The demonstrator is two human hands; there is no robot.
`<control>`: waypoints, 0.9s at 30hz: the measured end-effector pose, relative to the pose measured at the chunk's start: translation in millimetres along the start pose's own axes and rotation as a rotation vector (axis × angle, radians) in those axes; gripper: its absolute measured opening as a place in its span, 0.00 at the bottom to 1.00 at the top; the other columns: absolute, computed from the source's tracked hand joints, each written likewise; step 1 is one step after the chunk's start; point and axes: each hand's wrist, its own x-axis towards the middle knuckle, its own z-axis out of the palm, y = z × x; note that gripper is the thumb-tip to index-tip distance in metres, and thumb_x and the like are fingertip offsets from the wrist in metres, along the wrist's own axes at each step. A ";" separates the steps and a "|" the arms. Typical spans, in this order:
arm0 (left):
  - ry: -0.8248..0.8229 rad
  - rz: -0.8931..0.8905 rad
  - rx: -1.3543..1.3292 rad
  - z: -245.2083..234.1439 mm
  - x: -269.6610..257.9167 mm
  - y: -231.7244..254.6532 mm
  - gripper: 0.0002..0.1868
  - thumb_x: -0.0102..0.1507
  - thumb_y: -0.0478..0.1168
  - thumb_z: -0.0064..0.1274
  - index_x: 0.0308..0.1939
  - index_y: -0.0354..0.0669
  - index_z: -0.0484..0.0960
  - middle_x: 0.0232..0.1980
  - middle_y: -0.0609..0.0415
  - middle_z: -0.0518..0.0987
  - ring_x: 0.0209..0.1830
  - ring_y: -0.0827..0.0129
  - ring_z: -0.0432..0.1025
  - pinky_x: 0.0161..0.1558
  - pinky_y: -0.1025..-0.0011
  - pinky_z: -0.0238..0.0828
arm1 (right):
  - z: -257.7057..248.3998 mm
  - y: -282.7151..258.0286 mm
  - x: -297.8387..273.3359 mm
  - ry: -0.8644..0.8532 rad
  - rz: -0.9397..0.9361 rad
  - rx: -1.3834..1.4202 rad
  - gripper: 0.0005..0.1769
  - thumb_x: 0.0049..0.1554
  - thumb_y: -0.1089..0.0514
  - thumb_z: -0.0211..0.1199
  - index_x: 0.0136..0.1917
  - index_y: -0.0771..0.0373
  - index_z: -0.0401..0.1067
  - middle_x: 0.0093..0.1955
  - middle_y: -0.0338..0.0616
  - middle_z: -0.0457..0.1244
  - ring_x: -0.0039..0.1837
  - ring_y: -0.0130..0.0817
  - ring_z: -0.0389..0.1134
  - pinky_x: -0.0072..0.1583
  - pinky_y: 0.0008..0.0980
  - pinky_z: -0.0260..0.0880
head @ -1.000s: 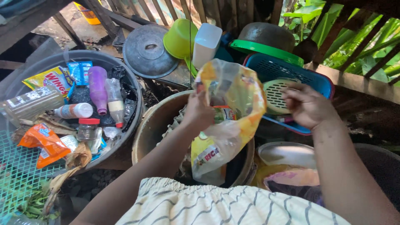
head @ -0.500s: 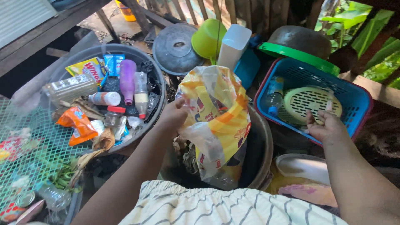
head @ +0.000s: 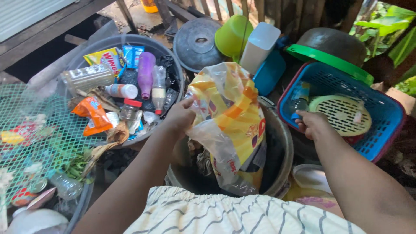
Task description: Sort through various plastic containers, bags, and items into different bins or bags.
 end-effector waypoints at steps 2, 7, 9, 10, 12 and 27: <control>-0.033 -0.027 0.006 1.6 -5.5 2.5 0.37 0.56 0.20 0.38 0.69 0.43 0.74 0.53 0.49 0.83 0.45 0.62 0.80 0.44 0.65 0.79 | 16.0 -4.4 -14.0 0.082 0.088 -0.104 0.15 0.58 0.47 0.69 0.46 0.60 0.73 0.35 0.39 0.66 0.29 0.26 0.60 0.30 0.23 0.60; -0.033 0.007 0.032 -3.2 -19.7 -2.0 0.31 0.58 0.22 0.41 0.65 0.40 0.78 0.51 0.51 0.83 0.43 0.65 0.78 0.42 0.67 0.77 | 31.6 -20.0 -64.8 0.198 0.065 -0.179 0.17 0.57 0.51 0.71 0.50 0.63 0.71 0.37 0.42 0.68 0.32 0.26 0.66 0.30 0.21 0.63; -0.005 0.006 0.050 -5.7 -19.4 -8.9 0.28 0.61 0.24 0.43 0.64 0.40 0.79 0.50 0.51 0.83 0.43 0.66 0.77 0.41 0.68 0.77 | 29.4 -16.3 -59.1 0.225 0.068 -0.220 0.17 0.58 0.52 0.71 0.52 0.65 0.70 0.37 0.44 0.68 0.32 0.27 0.67 0.30 0.21 0.64; -0.004 0.031 0.059 -7.7 -17.0 -12.3 0.29 0.59 0.23 0.43 0.63 0.40 0.79 0.50 0.51 0.83 0.43 0.67 0.77 0.41 0.69 0.77 | 26.9 -14.9 -51.7 0.212 0.025 -0.192 0.15 0.57 0.55 0.71 0.51 0.64 0.71 0.38 0.43 0.68 0.32 0.28 0.68 0.29 0.22 0.63; -0.005 0.057 0.065 -9.2 -15.8 -13.0 0.29 0.58 0.23 0.42 0.63 0.39 0.80 0.50 0.51 0.83 0.43 0.68 0.77 0.42 0.69 0.77 | 24.8 -24.4 -56.3 0.199 -0.019 -0.164 0.13 0.56 0.57 0.71 0.51 0.63 0.72 0.39 0.42 0.68 0.32 0.29 0.69 0.29 0.23 0.63; -0.238 0.313 0.147 82.5 -25.8 67.3 0.24 0.67 0.39 0.50 0.68 0.40 0.77 0.56 0.49 0.83 0.51 0.69 0.74 0.53 0.72 0.72 | 8.1 -85.5 -101.4 0.316 -0.492 -0.372 0.24 0.55 0.43 0.69 0.55 0.63 0.72 0.45 0.52 0.68 0.43 0.41 0.71 0.44 0.44 0.70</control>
